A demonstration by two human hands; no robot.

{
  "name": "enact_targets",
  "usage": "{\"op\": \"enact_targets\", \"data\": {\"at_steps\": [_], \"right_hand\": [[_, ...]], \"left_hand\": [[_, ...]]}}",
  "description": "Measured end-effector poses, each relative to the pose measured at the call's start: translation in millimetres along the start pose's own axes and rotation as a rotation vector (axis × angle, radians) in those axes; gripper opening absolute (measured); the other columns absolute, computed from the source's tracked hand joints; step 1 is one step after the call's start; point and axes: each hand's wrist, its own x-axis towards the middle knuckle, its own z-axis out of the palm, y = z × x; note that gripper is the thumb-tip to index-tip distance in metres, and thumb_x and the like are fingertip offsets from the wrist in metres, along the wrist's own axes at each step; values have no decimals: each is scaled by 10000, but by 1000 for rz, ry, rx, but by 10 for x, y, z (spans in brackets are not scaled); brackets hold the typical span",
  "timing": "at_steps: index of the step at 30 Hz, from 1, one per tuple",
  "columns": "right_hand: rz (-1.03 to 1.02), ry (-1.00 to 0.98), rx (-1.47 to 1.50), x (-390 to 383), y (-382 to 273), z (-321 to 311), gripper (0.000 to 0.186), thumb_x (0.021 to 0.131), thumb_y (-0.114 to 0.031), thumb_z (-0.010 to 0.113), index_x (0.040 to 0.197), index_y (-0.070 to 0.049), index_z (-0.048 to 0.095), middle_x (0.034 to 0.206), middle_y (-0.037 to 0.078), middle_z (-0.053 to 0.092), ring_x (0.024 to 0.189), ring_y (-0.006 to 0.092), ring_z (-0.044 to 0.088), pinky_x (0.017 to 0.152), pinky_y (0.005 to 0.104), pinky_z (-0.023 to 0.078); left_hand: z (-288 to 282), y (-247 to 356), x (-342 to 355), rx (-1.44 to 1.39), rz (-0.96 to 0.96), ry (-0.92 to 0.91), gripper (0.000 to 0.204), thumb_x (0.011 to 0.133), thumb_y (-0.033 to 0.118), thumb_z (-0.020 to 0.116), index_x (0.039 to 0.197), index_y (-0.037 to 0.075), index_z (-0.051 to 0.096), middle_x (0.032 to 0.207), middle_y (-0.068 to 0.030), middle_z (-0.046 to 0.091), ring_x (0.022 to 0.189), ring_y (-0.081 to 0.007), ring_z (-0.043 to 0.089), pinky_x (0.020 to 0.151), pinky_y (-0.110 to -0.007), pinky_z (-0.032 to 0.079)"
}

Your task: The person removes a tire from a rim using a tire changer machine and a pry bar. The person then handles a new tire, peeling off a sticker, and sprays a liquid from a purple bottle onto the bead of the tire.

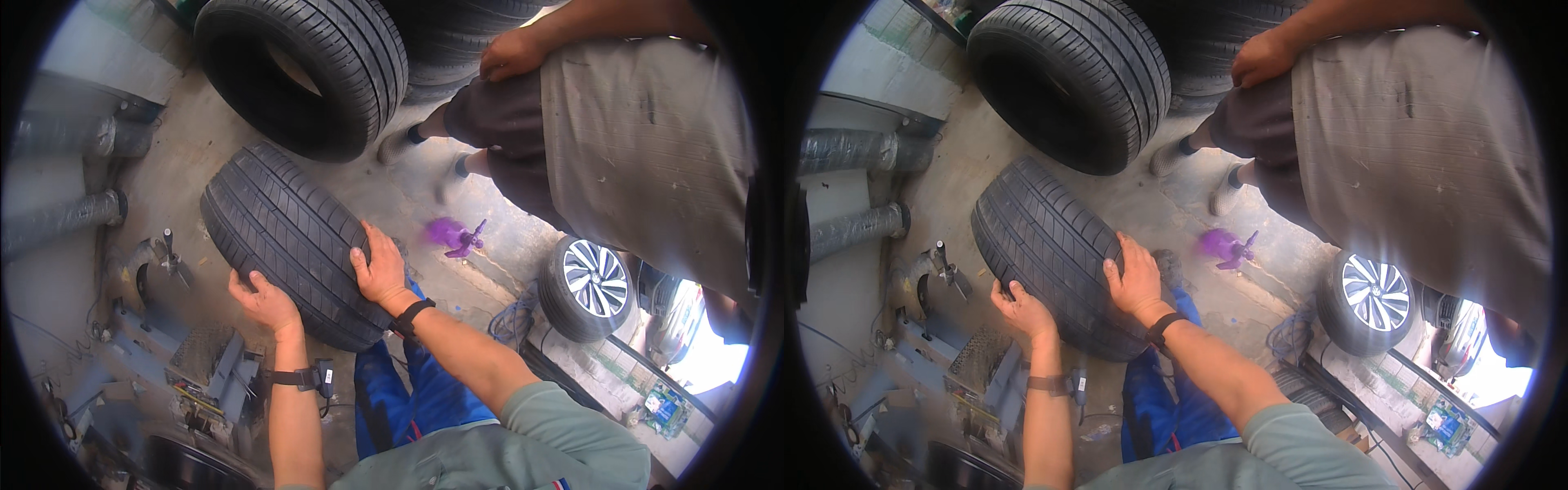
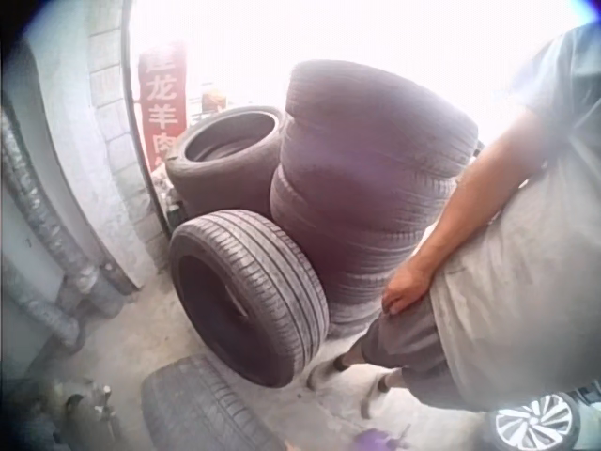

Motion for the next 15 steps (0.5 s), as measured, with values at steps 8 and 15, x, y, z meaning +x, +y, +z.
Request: {"op": "enact_targets", "data": {"at_steps": [8,15], "right_hand": [[-25,34,-20,4,98,61,614,1005,-419,480,1441,13,461,1388,256,547,1258,433,523,1070,482,410],[-59,23,-14,22,113,79,616,1023,-433,447,1442,18,458,1384,258,551,1266,442,521,1077,476,406]], "left_hand": [[59,-133,18,-225,83,-16,496,901,23,534,1385,-61,465,1383,-303,556,1308,-386,541,1112,-408,393],[48,-153,0,-319,22,-68,560,843,-51,456,1401,-87,430,1451,-283,487,1390,-337,465,1163,-367,339]]}}
